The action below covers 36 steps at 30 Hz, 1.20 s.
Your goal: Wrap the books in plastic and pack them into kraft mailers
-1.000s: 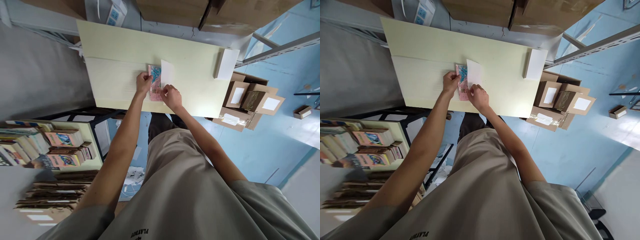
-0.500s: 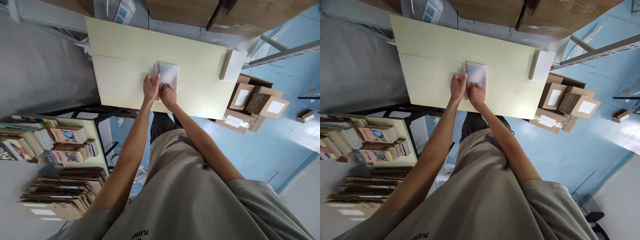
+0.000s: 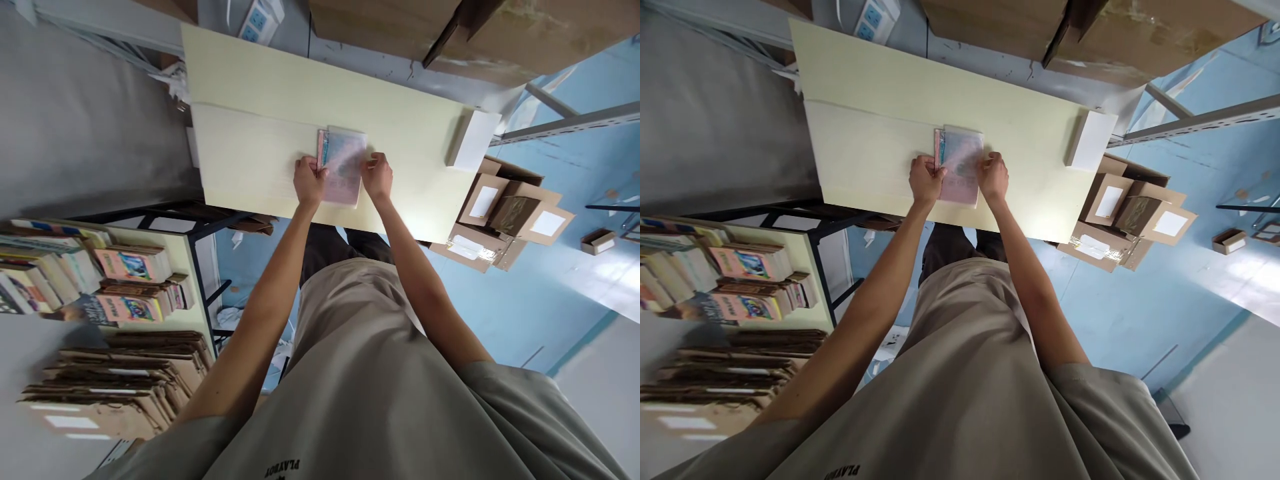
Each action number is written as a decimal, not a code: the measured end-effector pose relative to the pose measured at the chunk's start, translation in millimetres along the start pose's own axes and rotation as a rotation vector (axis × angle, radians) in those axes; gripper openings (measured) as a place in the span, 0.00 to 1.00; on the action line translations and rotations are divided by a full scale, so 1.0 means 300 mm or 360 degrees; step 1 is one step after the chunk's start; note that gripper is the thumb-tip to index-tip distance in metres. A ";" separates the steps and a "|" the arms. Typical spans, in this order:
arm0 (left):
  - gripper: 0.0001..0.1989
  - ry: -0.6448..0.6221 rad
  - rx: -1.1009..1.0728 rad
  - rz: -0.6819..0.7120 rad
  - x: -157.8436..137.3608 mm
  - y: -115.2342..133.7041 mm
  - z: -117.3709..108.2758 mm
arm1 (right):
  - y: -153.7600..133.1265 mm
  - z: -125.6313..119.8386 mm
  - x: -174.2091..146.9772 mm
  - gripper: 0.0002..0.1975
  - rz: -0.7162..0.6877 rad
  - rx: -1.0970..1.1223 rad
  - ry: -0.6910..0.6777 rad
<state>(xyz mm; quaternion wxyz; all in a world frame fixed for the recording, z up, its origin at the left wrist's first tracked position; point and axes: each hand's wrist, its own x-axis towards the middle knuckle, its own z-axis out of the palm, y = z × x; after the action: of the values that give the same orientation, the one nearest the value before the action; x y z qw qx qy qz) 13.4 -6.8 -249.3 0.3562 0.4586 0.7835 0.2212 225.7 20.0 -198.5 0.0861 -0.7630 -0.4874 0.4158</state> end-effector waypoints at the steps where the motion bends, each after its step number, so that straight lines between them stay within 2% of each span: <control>1: 0.14 0.0013 0.0003 0.0011 -0.003 -0.002 0.004 | 0.004 0.001 0.029 0.18 0.0034 0.0061 -0.0018; 6: 0.08 -0.0032 0.0020 0.0145 -0.039 0.019 -0.011 | -0.018 0.033 0.104 0.10 0.0114 0.0231 -0.0028; 9: 0.12 -0.0046 0.0101 0.0283 -0.117 0.075 -0.035 | -0.025 0.036 0.107 0.11 0.0064 0.0291 -0.0011; 12: 0.27 -0.0139 0.0195 0.0486 -0.241 0.156 -0.032 | -0.030 0.026 0.106 0.11 0.0018 0.0284 -0.0006; 13: 0.30 -0.0228 0.0239 0.0507 -0.283 0.181 -0.022 | -0.034 0.020 0.106 0.11 0.0018 0.0259 -0.0007; 15: 0.30 -0.0387 0.0312 0.0477 -0.350 0.218 0.001 | -0.048 0.004 0.104 0.11 0.0028 0.0179 -0.0025; 18: 0.31 -0.0474 0.0323 0.0408 -0.396 0.228 0.030 | -0.078 -0.043 0.083 0.11 -0.0026 -0.0089 -0.0070; 20: 0.35 -0.0477 0.0292 0.0392 -0.396 0.212 0.034 | -0.106 -0.088 0.055 0.14 -0.0252 -0.0341 -0.0036; 22: 0.38 -0.0497 0.0264 0.0395 -0.385 0.192 0.030 | -0.140 -0.131 0.027 0.18 -0.0657 -0.0613 -0.0073; 23: 0.39 -0.0513 0.0250 0.0401 -0.379 0.183 0.026 | -0.159 -0.148 0.018 0.21 -0.0892 -0.0765 -0.0175; 25: 0.39 -0.0533 0.0196 0.0424 -0.367 0.168 0.013 | -0.200 -0.172 0.022 0.28 -0.1279 -0.1069 -0.0518; 27: 0.37 -0.0514 0.0105 0.0447 -0.358 0.154 -0.005 | -0.243 -0.187 0.061 0.29 -0.1453 -0.1260 -0.0800; 29: 0.33 -0.0460 -0.0008 0.0446 -0.354 0.139 -0.033 | -0.292 -0.203 0.129 0.24 -0.1455 -0.1328 -0.0898; 32: 0.26 -0.0345 -0.0232 0.0361 -0.358 0.109 -0.087 | -0.381 -0.236 0.245 0.16 -0.1352 -0.1377 -0.0934; 34: 0.21 -0.0223 -0.0450 0.0217 -0.364 0.087 -0.124 | -0.443 -0.252 0.302 0.11 -0.1240 -0.1331 -0.0982; 36: 0.18 -0.0083 -0.0691 -0.0012 -0.371 0.067 -0.152 | -0.493 -0.246 0.331 0.12 -0.1056 -0.1121 -0.0943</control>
<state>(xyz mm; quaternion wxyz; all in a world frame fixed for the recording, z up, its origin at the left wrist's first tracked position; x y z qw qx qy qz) 26.1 -95.5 -166.6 0.4676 0.3736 0.7097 0.3716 197.2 196.6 -126.7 -0.1881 -0.4023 -0.8137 0.3751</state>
